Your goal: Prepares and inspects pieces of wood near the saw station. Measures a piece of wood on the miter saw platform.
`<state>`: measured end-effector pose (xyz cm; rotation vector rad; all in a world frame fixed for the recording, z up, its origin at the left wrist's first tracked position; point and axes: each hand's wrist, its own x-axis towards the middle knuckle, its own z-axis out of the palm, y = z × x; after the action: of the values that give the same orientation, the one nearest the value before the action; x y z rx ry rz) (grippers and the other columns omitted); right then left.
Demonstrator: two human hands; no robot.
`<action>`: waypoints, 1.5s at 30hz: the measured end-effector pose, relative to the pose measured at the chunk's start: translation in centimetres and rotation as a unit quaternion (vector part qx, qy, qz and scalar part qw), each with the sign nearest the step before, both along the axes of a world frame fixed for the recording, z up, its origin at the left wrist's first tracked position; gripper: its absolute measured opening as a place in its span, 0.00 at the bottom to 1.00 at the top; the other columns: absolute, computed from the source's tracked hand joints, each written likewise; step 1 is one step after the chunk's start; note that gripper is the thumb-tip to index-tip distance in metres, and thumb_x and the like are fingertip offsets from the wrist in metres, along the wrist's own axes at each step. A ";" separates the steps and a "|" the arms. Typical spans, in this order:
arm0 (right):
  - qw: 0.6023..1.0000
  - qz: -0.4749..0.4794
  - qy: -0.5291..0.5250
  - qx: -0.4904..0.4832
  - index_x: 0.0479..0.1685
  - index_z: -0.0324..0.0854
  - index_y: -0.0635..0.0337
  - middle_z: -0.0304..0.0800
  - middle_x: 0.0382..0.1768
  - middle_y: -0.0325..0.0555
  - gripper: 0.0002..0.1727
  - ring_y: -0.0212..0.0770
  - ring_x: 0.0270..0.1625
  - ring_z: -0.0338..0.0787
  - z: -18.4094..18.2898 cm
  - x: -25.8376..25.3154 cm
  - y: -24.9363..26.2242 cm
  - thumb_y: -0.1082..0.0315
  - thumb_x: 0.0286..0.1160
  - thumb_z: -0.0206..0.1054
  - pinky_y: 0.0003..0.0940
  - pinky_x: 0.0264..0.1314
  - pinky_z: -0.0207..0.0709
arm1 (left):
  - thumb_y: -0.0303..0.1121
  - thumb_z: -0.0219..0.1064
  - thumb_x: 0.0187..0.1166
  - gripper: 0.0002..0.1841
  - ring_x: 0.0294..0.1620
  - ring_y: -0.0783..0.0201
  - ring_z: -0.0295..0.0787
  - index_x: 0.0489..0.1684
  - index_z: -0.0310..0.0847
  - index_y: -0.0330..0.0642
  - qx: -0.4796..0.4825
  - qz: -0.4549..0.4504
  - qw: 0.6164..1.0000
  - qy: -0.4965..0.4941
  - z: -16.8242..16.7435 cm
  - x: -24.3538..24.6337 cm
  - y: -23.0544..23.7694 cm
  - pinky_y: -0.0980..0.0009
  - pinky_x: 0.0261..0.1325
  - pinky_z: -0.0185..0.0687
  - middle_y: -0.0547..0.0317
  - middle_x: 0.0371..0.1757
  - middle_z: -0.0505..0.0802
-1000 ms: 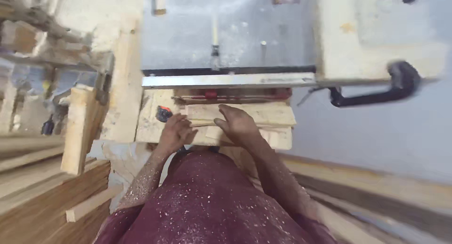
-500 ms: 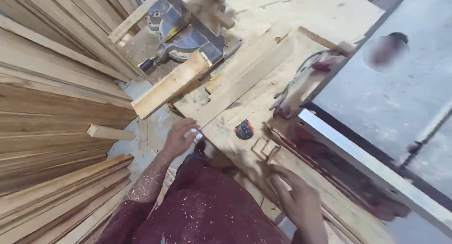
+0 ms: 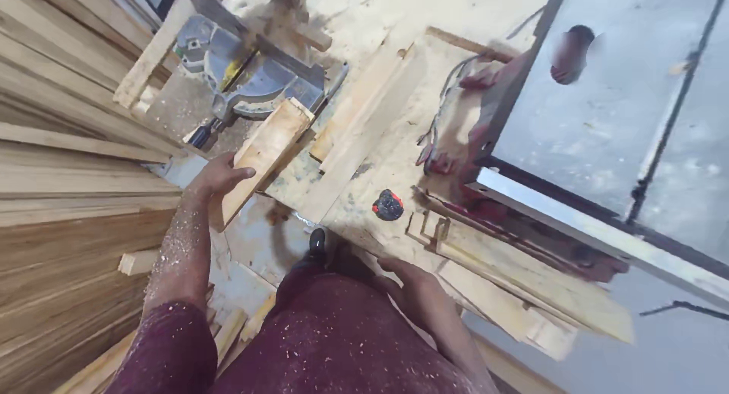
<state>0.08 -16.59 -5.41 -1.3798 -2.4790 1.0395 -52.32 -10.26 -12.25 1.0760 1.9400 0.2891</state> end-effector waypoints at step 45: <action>0.466 -0.276 0.786 -0.299 0.58 0.83 0.48 0.94 0.53 0.47 0.33 0.46 0.59 0.92 -11.7 -33.9 8.2 0.42 0.54 0.84 0.50 0.65 0.86 | 0.74 0.74 0.58 0.54 0.63 0.42 0.86 0.76 0.74 0.37 0.261 -0.319 0.911 0.017 6.6 -1.9 4.2 0.44 0.63 0.85 0.37 0.64 0.86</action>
<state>-33.86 -8.40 -17.07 -0.4278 -0.2433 1.7086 -54.21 -6.06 -5.70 2.0055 1.4528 0.4307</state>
